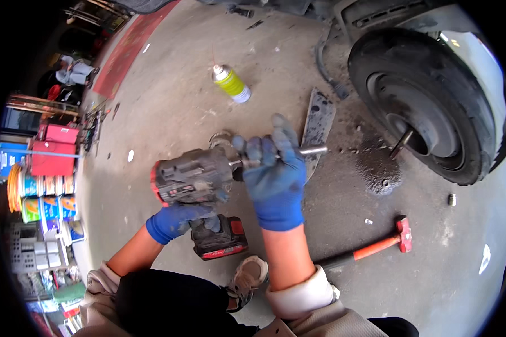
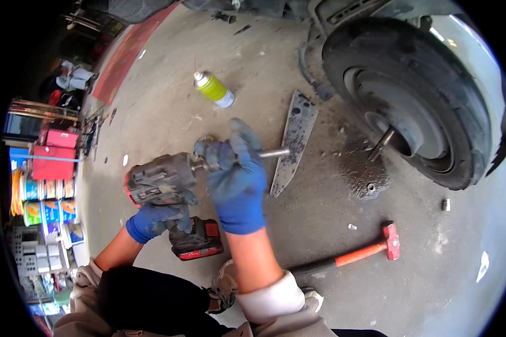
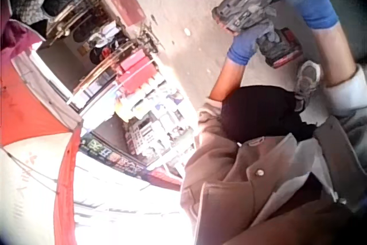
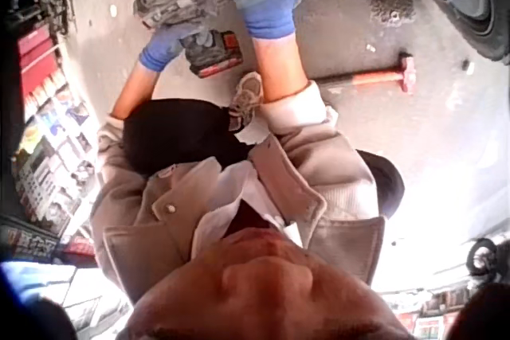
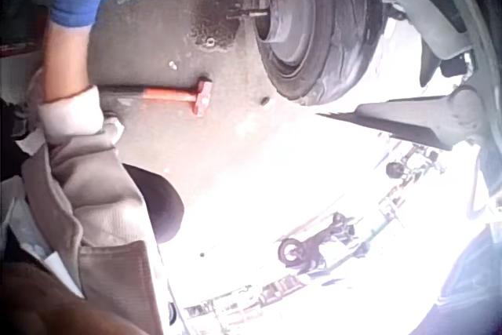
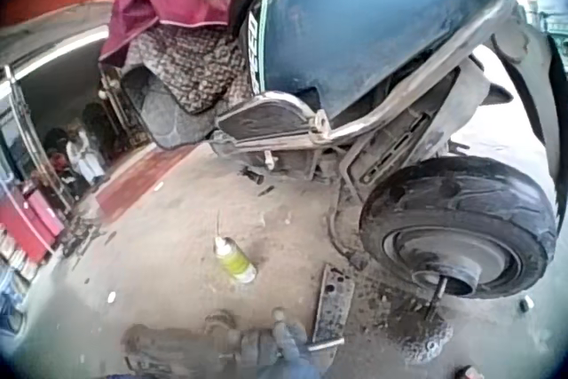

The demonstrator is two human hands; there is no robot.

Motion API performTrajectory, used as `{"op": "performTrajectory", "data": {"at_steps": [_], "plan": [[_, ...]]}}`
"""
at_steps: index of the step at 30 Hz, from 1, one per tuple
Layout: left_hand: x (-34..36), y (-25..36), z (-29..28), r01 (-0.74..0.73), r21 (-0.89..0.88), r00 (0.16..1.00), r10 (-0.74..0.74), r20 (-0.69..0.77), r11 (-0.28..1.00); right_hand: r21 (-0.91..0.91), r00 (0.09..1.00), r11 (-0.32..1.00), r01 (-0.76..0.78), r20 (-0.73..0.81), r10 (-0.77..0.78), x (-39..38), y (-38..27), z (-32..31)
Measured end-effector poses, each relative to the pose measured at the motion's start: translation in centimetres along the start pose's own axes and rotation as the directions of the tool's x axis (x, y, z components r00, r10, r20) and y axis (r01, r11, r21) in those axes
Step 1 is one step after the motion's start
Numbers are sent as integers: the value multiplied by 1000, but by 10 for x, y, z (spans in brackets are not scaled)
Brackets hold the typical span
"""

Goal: The person removes a motorcycle wheel hub using a hammer and spray lubricant, then disassembles the hub with a cordless impact wrench and hand tools. They separate internal components and place them on the floor.

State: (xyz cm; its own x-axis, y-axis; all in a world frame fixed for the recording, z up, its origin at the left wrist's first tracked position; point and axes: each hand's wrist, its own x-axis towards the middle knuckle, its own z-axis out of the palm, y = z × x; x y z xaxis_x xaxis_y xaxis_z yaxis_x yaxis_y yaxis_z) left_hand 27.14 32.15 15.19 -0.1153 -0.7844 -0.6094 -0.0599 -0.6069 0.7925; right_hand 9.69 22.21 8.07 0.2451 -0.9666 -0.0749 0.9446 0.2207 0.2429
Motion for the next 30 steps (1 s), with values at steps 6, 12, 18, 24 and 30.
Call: {"op": "performTrajectory", "data": {"at_steps": [6,12,18,24,30], "plan": [[-58,0,-10,29,-37,995,-33,-99,999,126,960,959,-254,-87,266,-27,52,-4],[-63,6,-28,108,19,991,-107,-83,994,29,958,958,-285,-32,285,-38,68,-7],[-32,-51,-57,65,-297,995,-40,88,953,-639,969,757,137,247,33,-33,80,-40],[21,-79,-90,-76,-275,986,114,125,958,-520,781,-610,597,551,295,-21,55,-87],[31,-136,-164,-2,-738,996,67,58,675,-598,964,-757,-263,-132,-230,-32,11,-87]]}}
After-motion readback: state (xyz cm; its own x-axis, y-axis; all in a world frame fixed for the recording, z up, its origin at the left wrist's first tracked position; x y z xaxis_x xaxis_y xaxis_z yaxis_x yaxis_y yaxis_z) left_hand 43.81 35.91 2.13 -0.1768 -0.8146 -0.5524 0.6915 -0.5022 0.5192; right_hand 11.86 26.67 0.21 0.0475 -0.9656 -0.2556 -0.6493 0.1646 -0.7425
